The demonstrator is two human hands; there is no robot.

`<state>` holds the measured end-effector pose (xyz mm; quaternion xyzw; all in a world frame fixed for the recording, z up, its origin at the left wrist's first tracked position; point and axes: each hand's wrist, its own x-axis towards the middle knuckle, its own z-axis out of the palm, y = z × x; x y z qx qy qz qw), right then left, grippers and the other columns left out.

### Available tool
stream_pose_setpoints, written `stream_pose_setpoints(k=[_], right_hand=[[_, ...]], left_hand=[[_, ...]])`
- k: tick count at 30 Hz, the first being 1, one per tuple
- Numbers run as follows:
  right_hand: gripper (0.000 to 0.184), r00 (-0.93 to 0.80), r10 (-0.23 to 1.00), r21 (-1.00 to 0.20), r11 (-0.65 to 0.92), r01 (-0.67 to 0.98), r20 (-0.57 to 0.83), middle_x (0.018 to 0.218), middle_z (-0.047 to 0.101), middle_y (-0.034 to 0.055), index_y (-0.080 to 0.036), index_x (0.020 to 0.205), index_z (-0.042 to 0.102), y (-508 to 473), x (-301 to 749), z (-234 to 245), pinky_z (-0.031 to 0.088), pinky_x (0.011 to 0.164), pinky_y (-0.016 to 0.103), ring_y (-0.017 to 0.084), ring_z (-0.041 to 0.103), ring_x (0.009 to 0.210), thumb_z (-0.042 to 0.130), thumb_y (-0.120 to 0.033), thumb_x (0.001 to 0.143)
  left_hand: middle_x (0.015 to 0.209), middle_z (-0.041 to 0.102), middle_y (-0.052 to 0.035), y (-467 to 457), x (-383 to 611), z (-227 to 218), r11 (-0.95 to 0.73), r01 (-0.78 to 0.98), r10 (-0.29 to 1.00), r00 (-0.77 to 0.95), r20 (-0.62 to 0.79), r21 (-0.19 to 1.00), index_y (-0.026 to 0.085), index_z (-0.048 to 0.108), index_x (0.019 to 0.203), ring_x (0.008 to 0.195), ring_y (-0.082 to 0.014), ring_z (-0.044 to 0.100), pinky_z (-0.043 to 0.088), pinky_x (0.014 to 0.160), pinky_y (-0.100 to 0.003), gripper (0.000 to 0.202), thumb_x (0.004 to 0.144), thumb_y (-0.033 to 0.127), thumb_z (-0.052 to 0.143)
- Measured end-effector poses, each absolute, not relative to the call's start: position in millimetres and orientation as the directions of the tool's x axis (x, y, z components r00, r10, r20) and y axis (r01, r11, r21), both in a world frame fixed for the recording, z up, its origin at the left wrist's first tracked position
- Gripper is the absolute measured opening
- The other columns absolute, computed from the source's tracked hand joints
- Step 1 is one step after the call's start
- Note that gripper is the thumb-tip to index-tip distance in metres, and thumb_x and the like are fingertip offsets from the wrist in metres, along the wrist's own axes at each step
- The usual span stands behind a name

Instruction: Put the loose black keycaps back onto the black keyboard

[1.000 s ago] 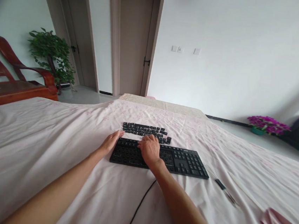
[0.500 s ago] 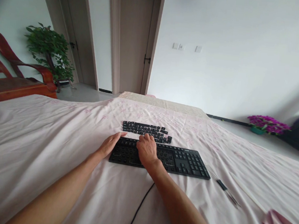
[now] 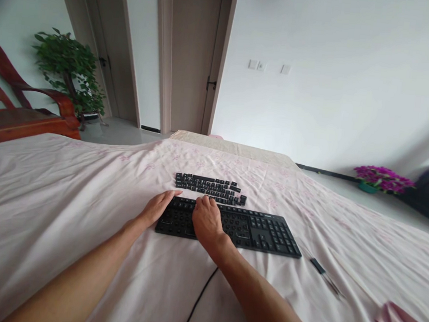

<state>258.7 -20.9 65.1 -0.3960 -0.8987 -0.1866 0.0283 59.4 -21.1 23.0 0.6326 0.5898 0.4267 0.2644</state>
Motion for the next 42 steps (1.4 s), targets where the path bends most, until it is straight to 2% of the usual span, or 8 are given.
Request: stream_pose_setpoints(k=[6,10,14,17,21,33,38,42], right_hand=[[0.027,-0.685,0.707,0.292,0.627,0.722,0.178,0.103,0.061,0.0140,-0.012,0.100,0.070,-25,262,70,0.036,0.081,0.037,0.025,0.048,0.097,0.048,-0.008,0.085],[0.030,-0.641,0.740,0.120,0.631,0.766,0.203,0.101,0.063,0.0068,-0.024,0.098,0.073,-5,281,78,0.035,0.079,0.032,0.021,0.049,0.096,0.047,-0.011,0.087],[0.033,-0.464,0.832,-0.005,0.489,0.872,0.305,0.102,0.065,0.0042,-0.031,0.103,0.074,26,296,80,0.034,0.080,0.030,0.019,0.049,0.094,0.044,-0.019,0.093],[0.028,-0.411,0.863,0.003,0.429,0.903,0.292,0.103,0.066,0.0047,-0.030,0.095,0.076,45,294,79,0.033,0.080,0.031,0.022,0.048,0.098,0.048,-0.027,0.093],[0.024,-0.416,0.878,0.055,0.416,0.908,0.238,0.103,0.067,0.0072,-0.024,0.082,0.076,61,281,76,0.032,0.080,0.032,0.024,0.047,0.100,0.053,-0.028,0.089],[0.016,-0.479,0.871,0.192,0.454,0.870,0.112,0.103,0.068,0.0101,-0.020,0.082,0.075,74,261,73,0.032,0.079,0.033,0.024,0.049,0.103,0.060,-0.023,0.083],[0.017,-0.500,0.857,0.190,0.474,0.860,0.124,0.101,0.068,0.0097,-0.019,0.082,0.075,70,262,78,0.031,0.082,0.033,0.024,0.048,0.104,0.060,-0.025,0.085],[0.019,-0.479,0.849,0.070,0.476,0.876,0.224,0.101,0.069,0.0054,-0.024,0.087,0.076,54,275,88,0.031,0.081,0.032,0.022,0.049,0.100,0.060,-0.034,0.087]], left_hand=[[0.128,0.064,-0.0004,-21,58,20,-0.162,0.530,0.971,-0.065,0.230,0.832,0.025,0.066,0.121,0.124,-0.0193,0.054,0.037,0.108,-0.031,0.054,0.095,0.051,0.027],[0.127,0.065,-0.0008,-18,57,16,-0.167,0.522,0.968,-0.076,0.240,0.836,0.025,0.066,0.120,0.123,-0.0195,0.055,0.038,0.107,-0.031,0.054,0.095,0.052,0.026],[0.126,0.066,-0.0021,-17,56,15,-0.168,0.514,0.965,-0.088,0.246,0.841,0.025,0.066,0.120,0.121,-0.0200,0.056,0.038,0.106,-0.032,0.053,0.095,0.052,0.028],[0.124,0.066,-0.0029,-16,57,16,-0.156,0.508,0.966,-0.101,0.239,0.847,0.025,0.066,0.120,0.120,-0.0206,0.057,0.039,0.105,-0.032,0.053,0.094,0.052,0.029],[0.125,0.066,-0.0035,-16,56,15,-0.154,0.503,0.968,-0.097,0.233,0.851,0.024,0.066,0.120,0.120,-0.0209,0.057,0.039,0.105,-0.033,0.053,0.094,0.053,0.030],[0.127,0.065,-0.0033,-15,55,12,-0.162,0.521,0.966,-0.092,0.243,0.838,0.025,0.063,0.125,0.122,-0.0207,0.056,0.039,0.105,-0.033,0.054,0.095,0.053,0.029],[0.127,0.065,-0.0030,-16,56,15,-0.162,0.529,0.966,-0.086,0.243,0.833,0.025,0.064,0.124,0.122,-0.0203,0.056,0.039,0.105,-0.032,0.053,0.095,0.052,0.029],[0.125,0.066,-0.0031,-16,56,15,-0.155,0.523,0.967,-0.093,0.237,0.838,0.024,0.065,0.121,0.120,-0.0200,0.057,0.040,0.105,-0.032,0.052,0.095,0.051,0.029]])
